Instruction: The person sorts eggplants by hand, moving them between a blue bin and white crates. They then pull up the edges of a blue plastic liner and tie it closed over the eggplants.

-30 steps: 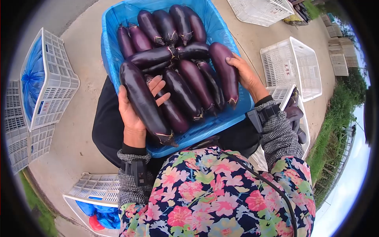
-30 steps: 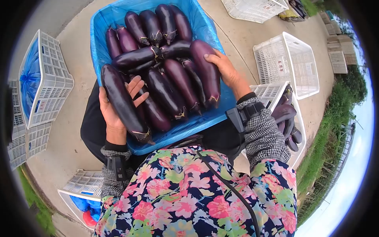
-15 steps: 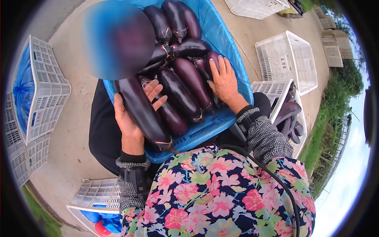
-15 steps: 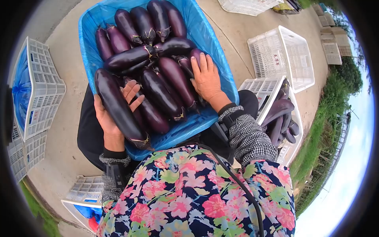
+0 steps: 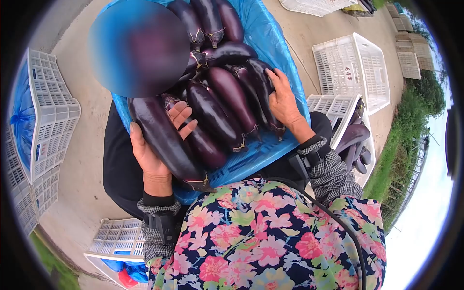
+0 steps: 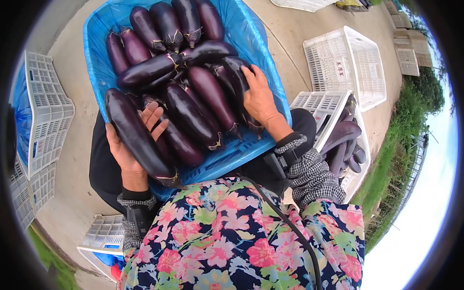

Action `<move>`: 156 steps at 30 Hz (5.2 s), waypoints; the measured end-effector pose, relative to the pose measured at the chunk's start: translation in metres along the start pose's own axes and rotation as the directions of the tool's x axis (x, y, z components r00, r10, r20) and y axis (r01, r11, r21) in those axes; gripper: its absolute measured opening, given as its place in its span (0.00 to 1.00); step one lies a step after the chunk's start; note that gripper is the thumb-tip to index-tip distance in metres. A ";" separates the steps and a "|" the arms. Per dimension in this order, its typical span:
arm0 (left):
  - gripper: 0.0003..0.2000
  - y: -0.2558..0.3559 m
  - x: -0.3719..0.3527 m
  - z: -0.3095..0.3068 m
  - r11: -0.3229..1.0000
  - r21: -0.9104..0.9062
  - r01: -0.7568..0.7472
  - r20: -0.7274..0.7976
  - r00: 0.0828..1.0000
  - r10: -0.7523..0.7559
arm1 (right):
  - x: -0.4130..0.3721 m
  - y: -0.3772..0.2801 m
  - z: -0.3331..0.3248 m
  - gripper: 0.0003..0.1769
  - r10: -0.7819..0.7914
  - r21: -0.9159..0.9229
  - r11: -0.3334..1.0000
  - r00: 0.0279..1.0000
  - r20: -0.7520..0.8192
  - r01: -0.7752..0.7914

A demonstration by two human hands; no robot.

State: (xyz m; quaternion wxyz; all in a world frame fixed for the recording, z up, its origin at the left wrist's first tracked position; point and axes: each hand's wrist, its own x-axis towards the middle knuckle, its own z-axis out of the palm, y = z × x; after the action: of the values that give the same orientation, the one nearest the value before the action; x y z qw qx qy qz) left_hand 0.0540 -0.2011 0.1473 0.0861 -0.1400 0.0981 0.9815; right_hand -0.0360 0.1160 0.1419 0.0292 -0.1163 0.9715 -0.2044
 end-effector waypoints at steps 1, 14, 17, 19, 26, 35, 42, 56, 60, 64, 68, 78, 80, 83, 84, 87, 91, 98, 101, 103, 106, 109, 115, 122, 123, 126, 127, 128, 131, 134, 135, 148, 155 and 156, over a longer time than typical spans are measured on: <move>0.44 0.001 0.000 -0.001 1.000 0.006 -0.002 -0.002 1.000 0.002 | -0.001 -0.002 0.002 0.31 -0.022 -0.038 0.999 1.000 0.018 0.023; 0.42 0.004 -0.003 0.000 0.999 -0.027 0.024 -0.017 1.000 -0.024 | 0.001 -0.002 0.016 0.35 -0.280 -0.492 0.820 0.954 0.104 0.294; 0.38 0.006 0.006 0.012 0.993 0.069 0.095 -0.051 0.994 -0.092 | 0.004 0.000 0.021 0.36 -0.282 -0.464 0.835 0.954 0.101 0.296; 0.33 -0.001 0.017 0.027 0.978 0.171 0.122 -0.131 0.986 -0.100 | 0.007 0.000 0.021 0.37 -0.247 -0.460 0.838 0.956 0.159 0.293; 0.17 -0.096 0.079 0.054 0.879 0.415 0.234 -0.354 0.932 -0.081 | 0.015 0.005 0.020 0.37 -0.251 -0.307 0.908 0.957 0.143 0.284; 0.39 -0.185 0.102 0.024 0.118 0.961 0.252 -0.278 0.865 0.417 | -0.001 0.003 -0.015 0.25 -0.251 0.099 0.967 0.950 0.187 0.236; 0.34 -0.190 0.120 -0.023 -0.206 0.970 0.129 0.029 0.780 0.625 | -0.065 0.012 -0.069 0.22 -0.095 0.420 0.903 0.995 0.006 0.084; 0.47 -0.180 0.134 -0.034 -0.544 0.764 0.346 0.133 0.740 0.659 | -0.363 0.185 -0.201 0.19 0.848 0.670 0.494 0.135 -0.513 -0.554; 0.51 -0.171 0.128 -0.018 -0.370 0.853 0.369 -0.068 0.781 0.620 | -0.504 0.295 -0.175 0.29 0.858 0.222 0.006 -0.109 -0.501 -0.975; 0.48 -0.161 0.122 -0.006 -0.184 0.923 0.339 -0.177 0.797 0.577 | -0.570 0.317 -0.117 0.39 0.978 0.035 -0.136 -0.140 -0.157 -0.990; 0.39 -0.101 0.135 -0.038 -0.129 0.962 0.242 -0.182 0.915 0.359 | -0.555 0.314 -0.123 0.39 0.983 0.003 -0.166 -0.166 -0.076 -0.986; 0.23 -0.064 0.074 -0.001 -0.962 0.215 -0.171 0.250 0.962 -0.115 | -0.493 0.230 -0.160 0.27 0.979 0.919 -0.054 0.203 -0.028 0.389; 0.23 -0.064 0.056 -0.003 -0.973 0.101 -0.210 0.185 0.965 -0.189 | -0.449 0.199 -0.165 0.24 0.907 0.854 -0.118 0.405 -0.115 0.507; 0.22 -0.066 0.041 -0.002 -0.933 0.218 -0.286 0.241 0.942 -0.232 | -0.381 0.166 -0.163 0.25 0.856 0.954 -0.046 0.505 -0.115 0.296; 0.23 -0.066 0.038 -0.001 -0.918 0.265 -0.295 0.256 0.940 -0.228 | -0.354 0.152 -0.159 0.27 0.837 0.966 -0.022 0.533 -0.124 0.258; 0.24 -0.063 0.035 -0.009 -0.901 0.316 -0.299 0.309 0.930 -0.200 | -0.262 0.093 -0.149 0.30 0.645 0.994 -0.071 0.764 -0.013 0.077; 0.24 -0.054 0.032 -0.017 -0.869 0.378 -0.318 0.332 0.923 -0.194 | -0.151 0.016 -0.108 0.29 0.374 0.972 -0.015 0.900 0.223 -0.234; 0.24 -0.048 0.018 -0.005 -0.798 0.506 -0.326 0.324 0.930 -0.175 | -0.056 -0.071 -0.012 0.39 0.041 0.512 0.858 0.988 -0.146 0.041; 0.23 -0.046 0.016 -0.006 -0.768 0.539 -0.345 0.327 0.926 -0.187 | -0.067 -0.086 0.026 0.41 -0.085 -0.108 0.989 0.987 0.137 0.100; 0.22 -0.046 0.016 -0.003 -0.748 0.560 -0.356 0.332 0.924 -0.191 | -0.060 -0.094 0.021 0.35 -0.071 -0.121 0.988 0.973 0.221 0.099; 0.22 -0.043 0.016 0.005 -0.736 0.554 -0.390 0.361 0.909 -0.210 | -0.051 -0.101 0.006 0.27 -0.029 -0.042 0.998 0.969 0.243 0.041; 0.24 -0.044 0.019 -0.002 -0.730 0.561 -0.391 0.368 0.907 -0.203 | -0.013 -0.105 -0.002 0.30 -0.170 0.036 0.985 0.982 0.085 0.168; 0.26 -0.043 0.017 -0.004 -0.757 0.533 -0.377 0.340 0.915 -0.217 | 0.017 -0.095 0.074 0.37 -0.282 -0.058 0.954 0.948 0.150 0.293; 0.24 -0.038 0.015 0.002 -0.753 0.551 -0.361 0.300 0.927 -0.224 | 0.010 -0.099 0.073 0.35 -0.264 -0.144 0.947 0.951 0.162 0.287; 0.24 -0.037 0.010 0.016 -0.730 0.578 -0.364 0.307 0.926 -0.218 | 0.009 -0.095 0.077 0.34 -0.276 -0.112 0.951 0.953 0.123 0.290; 0.27 -0.038 0.016 0.003 -0.770 0.545 -0.332 0.220 0.943 -0.251 | 0.013 -0.084 0.097 0.29 -0.289 -0.123 0.946 0.952 0.099 0.300; 0.28 -0.039 0.018 0.000 -0.778 0.544 -0.313 0.217 0.949 -0.230 | 0.014 -0.085 0.102 0.28 -0.298 -0.130 0.942 0.949 0.098 0.310; 0.29 -0.042 0.020 0.001 -0.787 0.528 -0.320 0.203 0.947 -0.249 | 0.017 -0.084 0.100 0.27 -0.270 -0.126 0.952 0.959 0.085 0.280; 0.26 -0.046 0.018 0.001 -0.806 0.465 -0.367 0.226 0.929 -0.293 | 0.017 -0.085 0.099 0.23 -0.277 0.011 0.961 0.961 0.007 0.277; 0.25 -0.046 0.020 -0.004 -0.843 0.366 -0.395 0.248 0.914 -0.321 | 0.010 -0.085 0.089 0.22 -0.267 0.071 0.961 0.964 -0.004 0.266; 0.25 -0.044 0.021 -0.006 -0.826 0.368 -0.428 0.273 0.899 -0.344 | -0.001 -0.089 0.066 0.23 -0.195 0.305 0.935 0.981 0.022 0.179; 0.24 -0.045 0.060 0.059 -0.794 0.431 -0.430 0.138 0.900 -0.412 | -0.420 0.268 -0.166 0.32 0.882 0.456 0.128 -0.109 -0.458 -0.881; 0.23 -0.143 0.080 0.136 -0.707 0.437 -0.556 0.166 0.822 -0.544 | -0.453 0.319 -0.084 0.45 0.939 0.497 -0.207 -0.313 -0.139 -0.842; 0.23 -0.158 0.082 0.147 -0.709 0.431 -0.558 0.162 0.821 -0.547 | -0.462 0.323 -0.081 0.45 0.936 0.521 -0.211 -0.324 -0.136 -0.827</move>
State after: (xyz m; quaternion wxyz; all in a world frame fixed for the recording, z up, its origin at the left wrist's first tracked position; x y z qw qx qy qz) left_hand -0.0301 -0.0056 0.2351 0.1680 0.3407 0.9064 0.1845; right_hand 0.3354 0.5445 0.0903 -0.0660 0.7387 0.6314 -0.2265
